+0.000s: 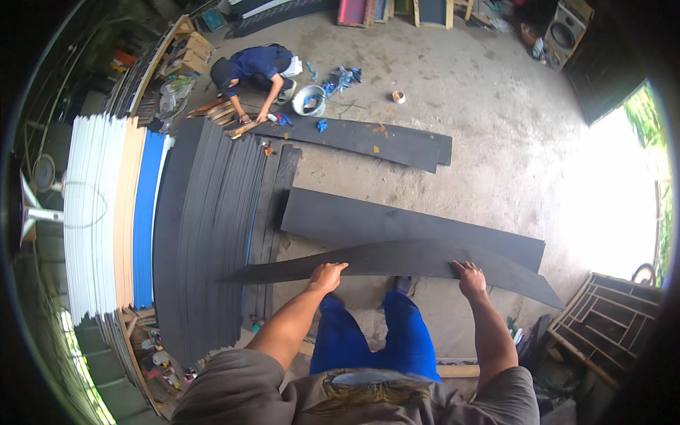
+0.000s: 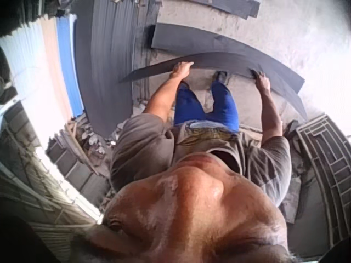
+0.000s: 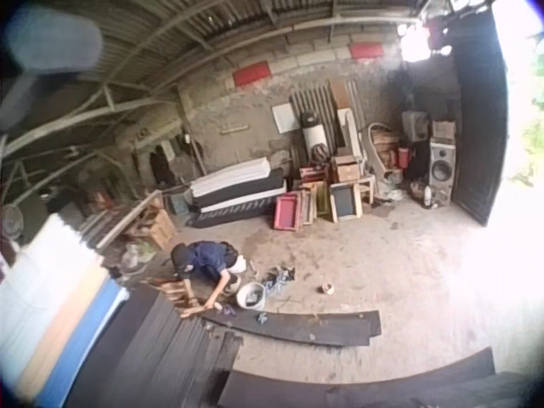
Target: The person repeatedly picks up long dark rectangular panels from the floor and places them onto a growing stack. The person handles the panels one at a time, lifting and aligning them before adding them to the pile.
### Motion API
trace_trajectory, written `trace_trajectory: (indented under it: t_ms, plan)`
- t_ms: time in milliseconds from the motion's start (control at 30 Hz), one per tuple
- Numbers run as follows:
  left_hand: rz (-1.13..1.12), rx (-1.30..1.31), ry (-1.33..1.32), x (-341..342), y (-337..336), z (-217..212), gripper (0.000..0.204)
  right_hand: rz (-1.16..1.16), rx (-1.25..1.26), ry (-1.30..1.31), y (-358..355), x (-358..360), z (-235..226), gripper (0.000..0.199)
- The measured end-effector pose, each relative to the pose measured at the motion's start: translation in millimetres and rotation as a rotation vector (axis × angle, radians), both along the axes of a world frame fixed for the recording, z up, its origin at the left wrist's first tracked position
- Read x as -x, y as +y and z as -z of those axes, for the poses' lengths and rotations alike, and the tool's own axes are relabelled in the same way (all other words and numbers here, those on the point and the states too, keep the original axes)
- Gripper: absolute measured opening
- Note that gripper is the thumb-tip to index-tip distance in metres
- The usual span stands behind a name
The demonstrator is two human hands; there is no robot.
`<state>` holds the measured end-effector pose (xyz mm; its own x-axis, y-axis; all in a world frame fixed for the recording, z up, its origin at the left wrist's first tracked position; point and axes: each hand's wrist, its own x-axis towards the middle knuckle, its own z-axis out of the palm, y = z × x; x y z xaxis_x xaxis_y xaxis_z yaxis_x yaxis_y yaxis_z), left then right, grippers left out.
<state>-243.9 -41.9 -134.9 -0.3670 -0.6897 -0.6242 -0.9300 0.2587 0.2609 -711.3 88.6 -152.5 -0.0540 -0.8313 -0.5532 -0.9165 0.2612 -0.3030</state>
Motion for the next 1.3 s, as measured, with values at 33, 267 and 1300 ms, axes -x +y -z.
trace_trajectory:
  t_ms: [33,267,1300]
  plan:
    - [-0.033,0.02,-0.008,-7,4,-24,0.049,-0.006,0.078,0.071,-1,-7,-10,0.065]
    - [-0.244,0.206,0.022,-91,42,-104,0.051,-0.128,0.189,0.042,-62,-77,-89,0.067]
    - [-0.885,0.95,-0.241,-567,308,-315,0.063,-0.896,0.866,-0.136,-290,-557,-260,0.077]
